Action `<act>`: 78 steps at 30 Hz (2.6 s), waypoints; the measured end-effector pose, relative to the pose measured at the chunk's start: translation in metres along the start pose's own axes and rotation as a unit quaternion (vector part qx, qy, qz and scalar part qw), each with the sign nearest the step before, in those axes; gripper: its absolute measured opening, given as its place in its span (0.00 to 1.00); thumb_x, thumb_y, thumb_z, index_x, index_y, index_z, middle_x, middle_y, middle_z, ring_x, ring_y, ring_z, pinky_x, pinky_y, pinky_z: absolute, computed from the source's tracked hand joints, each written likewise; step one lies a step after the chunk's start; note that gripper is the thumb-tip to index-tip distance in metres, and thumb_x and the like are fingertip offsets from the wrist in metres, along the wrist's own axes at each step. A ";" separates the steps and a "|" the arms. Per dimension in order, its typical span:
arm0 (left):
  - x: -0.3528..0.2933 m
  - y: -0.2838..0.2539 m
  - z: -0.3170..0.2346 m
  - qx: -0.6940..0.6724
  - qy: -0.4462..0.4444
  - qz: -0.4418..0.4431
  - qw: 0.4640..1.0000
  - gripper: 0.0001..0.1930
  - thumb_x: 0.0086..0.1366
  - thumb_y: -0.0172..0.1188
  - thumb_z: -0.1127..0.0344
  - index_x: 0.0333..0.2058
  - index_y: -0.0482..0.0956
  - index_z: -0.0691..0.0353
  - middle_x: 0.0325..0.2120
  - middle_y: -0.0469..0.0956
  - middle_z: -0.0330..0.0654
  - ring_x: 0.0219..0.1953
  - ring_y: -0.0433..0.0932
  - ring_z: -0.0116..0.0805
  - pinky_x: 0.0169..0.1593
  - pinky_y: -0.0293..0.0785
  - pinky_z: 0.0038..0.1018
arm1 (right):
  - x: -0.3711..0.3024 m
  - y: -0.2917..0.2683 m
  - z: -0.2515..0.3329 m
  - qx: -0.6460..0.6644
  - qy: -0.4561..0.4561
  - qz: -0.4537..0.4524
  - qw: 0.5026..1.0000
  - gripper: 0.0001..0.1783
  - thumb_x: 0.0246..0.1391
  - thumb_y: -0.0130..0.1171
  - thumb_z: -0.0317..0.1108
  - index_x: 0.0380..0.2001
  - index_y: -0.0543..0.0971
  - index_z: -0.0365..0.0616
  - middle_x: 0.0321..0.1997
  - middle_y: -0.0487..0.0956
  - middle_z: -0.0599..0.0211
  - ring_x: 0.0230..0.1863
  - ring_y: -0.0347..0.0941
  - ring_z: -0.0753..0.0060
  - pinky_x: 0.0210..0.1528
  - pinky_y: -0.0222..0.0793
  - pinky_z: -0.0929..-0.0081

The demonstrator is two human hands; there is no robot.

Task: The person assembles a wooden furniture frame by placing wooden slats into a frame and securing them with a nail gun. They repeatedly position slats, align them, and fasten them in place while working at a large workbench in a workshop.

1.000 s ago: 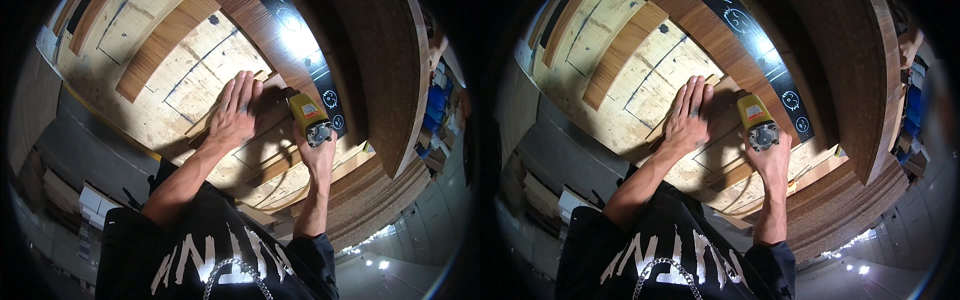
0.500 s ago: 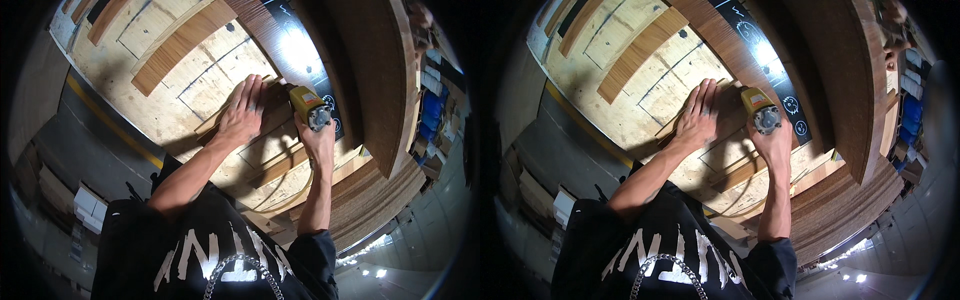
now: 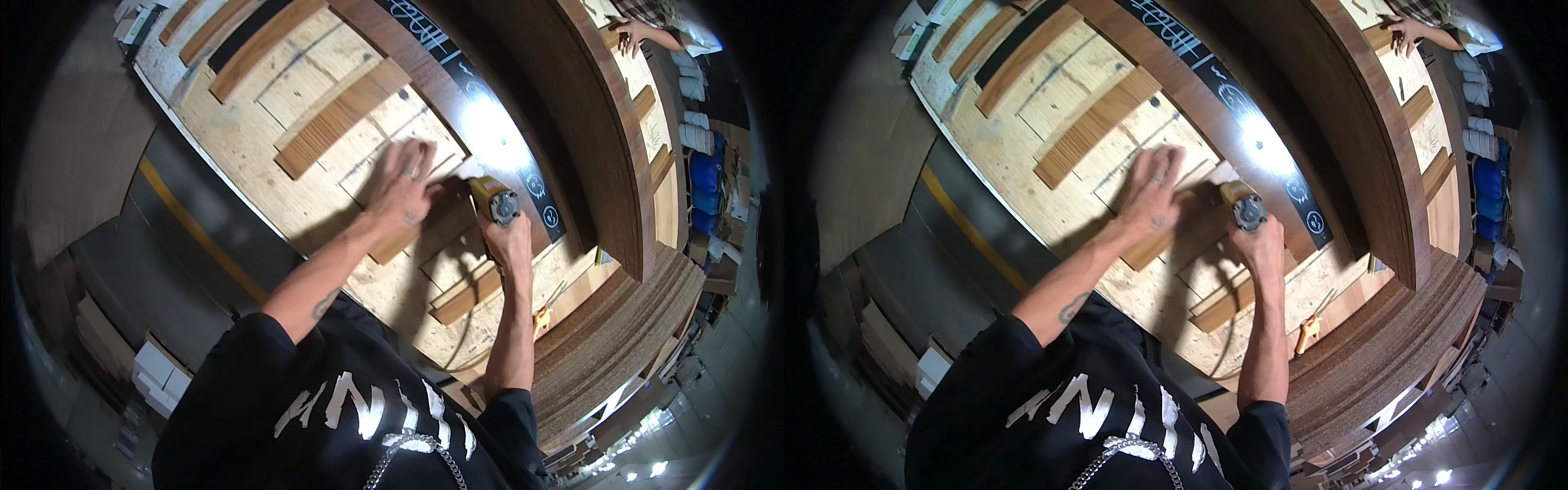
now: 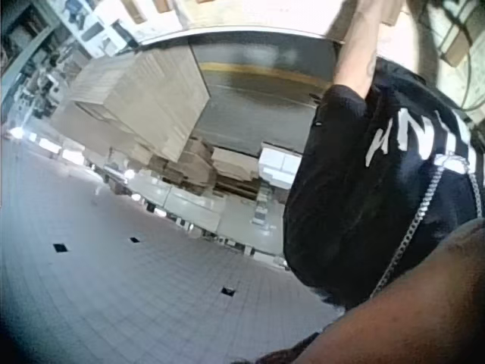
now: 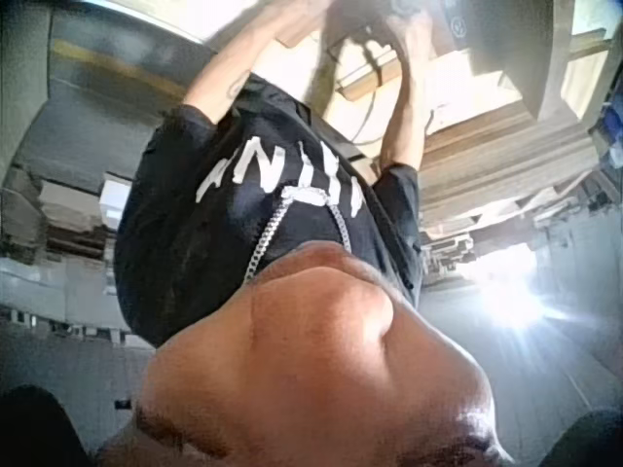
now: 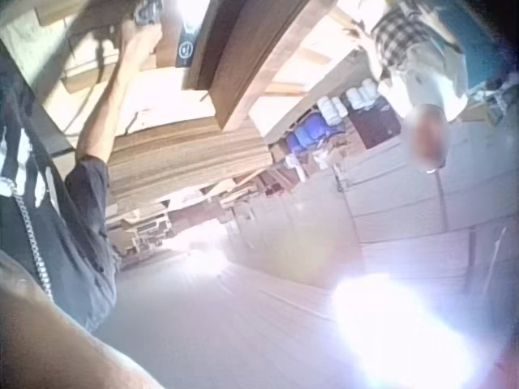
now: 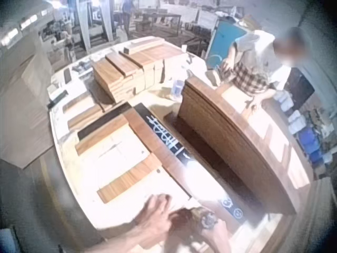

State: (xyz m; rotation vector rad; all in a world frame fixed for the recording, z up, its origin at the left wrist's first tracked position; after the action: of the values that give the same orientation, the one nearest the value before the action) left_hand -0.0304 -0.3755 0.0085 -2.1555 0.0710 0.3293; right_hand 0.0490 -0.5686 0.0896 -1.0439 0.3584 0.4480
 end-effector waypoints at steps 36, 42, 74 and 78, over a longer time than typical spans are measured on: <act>0.062 -0.083 0.136 0.077 0.048 -0.033 0.995 0.48 0.61 0.66 0.51 0.72 0.53 0.67 0.72 0.48 0.70 0.76 0.45 0.64 0.77 0.36 0.55 | 0.106 0.049 0.166 -0.041 0.014 0.079 0.996 0.22 0.48 0.73 0.39 0.42 0.85 0.35 0.35 0.87 0.52 0.37 0.84 0.57 0.44 0.79 0.61; 0.062 -0.082 0.136 0.109 0.043 -0.004 0.993 0.49 0.59 0.66 0.53 0.72 0.52 0.68 0.73 0.45 0.70 0.76 0.43 0.65 0.77 0.34 0.55 | 0.107 0.044 0.183 -0.058 0.019 0.097 0.993 0.20 0.53 0.70 0.39 0.43 0.84 0.32 0.39 0.87 0.51 0.39 0.86 0.60 0.44 0.81 0.68; 0.061 -0.138 0.186 -0.018 0.046 -0.088 0.995 0.35 0.67 0.60 0.53 0.65 0.67 0.71 0.72 0.56 0.57 0.76 0.48 0.57 0.78 0.38 0.47 | 0.061 0.077 0.187 0.052 -0.024 0.022 0.998 0.28 0.49 0.73 0.54 0.39 0.86 0.37 0.33 0.85 0.45 0.38 0.85 0.47 0.42 0.77 0.58; 0.073 -0.209 0.261 0.142 -0.045 -0.210 0.966 0.41 0.69 0.58 0.45 0.71 0.59 0.66 0.74 0.49 0.59 0.77 0.41 0.56 0.76 0.29 0.58 | 0.060 0.073 0.201 0.025 -0.007 0.013 1.000 0.26 0.50 0.72 0.52 0.39 0.86 0.38 0.34 0.85 0.45 0.39 0.85 0.48 0.43 0.77 0.58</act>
State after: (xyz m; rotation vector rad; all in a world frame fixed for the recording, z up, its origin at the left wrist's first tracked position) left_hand 0.0216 -0.0370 0.0170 -1.8109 -0.3653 0.1568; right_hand 0.0768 -0.3479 0.0985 -0.9889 0.3700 0.4681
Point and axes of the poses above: each hand's wrist, its own x-axis towards the middle knuckle, its own y-axis out of the palm, z = x × y, the point moved 5 cm from there along x, towards the middle knuckle
